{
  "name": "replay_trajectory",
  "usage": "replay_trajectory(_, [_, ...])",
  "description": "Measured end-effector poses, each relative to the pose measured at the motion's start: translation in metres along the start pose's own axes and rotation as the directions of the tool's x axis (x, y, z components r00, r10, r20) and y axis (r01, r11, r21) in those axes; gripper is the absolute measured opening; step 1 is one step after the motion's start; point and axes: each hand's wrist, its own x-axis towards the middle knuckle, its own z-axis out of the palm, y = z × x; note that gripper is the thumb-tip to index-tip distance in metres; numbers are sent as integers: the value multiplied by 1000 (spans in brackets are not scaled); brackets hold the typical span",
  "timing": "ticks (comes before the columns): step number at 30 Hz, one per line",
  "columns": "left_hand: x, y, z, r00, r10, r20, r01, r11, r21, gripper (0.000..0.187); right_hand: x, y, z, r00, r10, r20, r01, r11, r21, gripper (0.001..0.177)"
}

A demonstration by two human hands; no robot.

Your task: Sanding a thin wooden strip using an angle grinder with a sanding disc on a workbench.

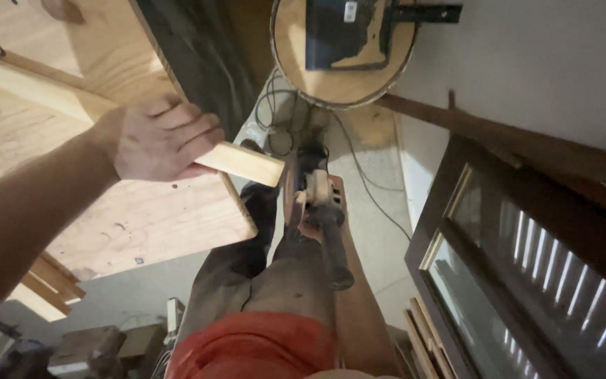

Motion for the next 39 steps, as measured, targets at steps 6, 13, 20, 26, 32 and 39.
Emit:
replay_trajectory(6, [2, 2, 4, 1000, -18, -10, 18, 1000, 14, 57, 0, 26, -14, 994, -1, 113, -31, 959, 282, 44])
replay_trajectory(13, [9, 0, -4, 998, -29, -51, 28, 999, -20, 59, -26, 2, -59, 977, 20, 212, -135, 829, 542, 41])
replay_trajectory(20, [11, 2, -7, 995, -57, -81, 62, 996, 64, 57, -46, -130, 30, 972, -54, -230, -74, 857, -511, 66])
replay_trajectory(26, [17, -4, -12, 995, -47, -91, 51, 998, 34, 55, -9, -198, 11, 984, 98, 149, 107, 340, -934, 95])
replay_trajectory(32, [13, -1, -12, 986, -57, -154, 68, 996, 64, 57, -8, -204, 38, 984, 145, -101, -122, 139, -983, 100])
replay_trajectory(39, [17, -3, -21, 1000, -20, -18, 22, 993, 119, 53, -44, -114, 22, 958, -267, -102, 35, 464, -885, 82])
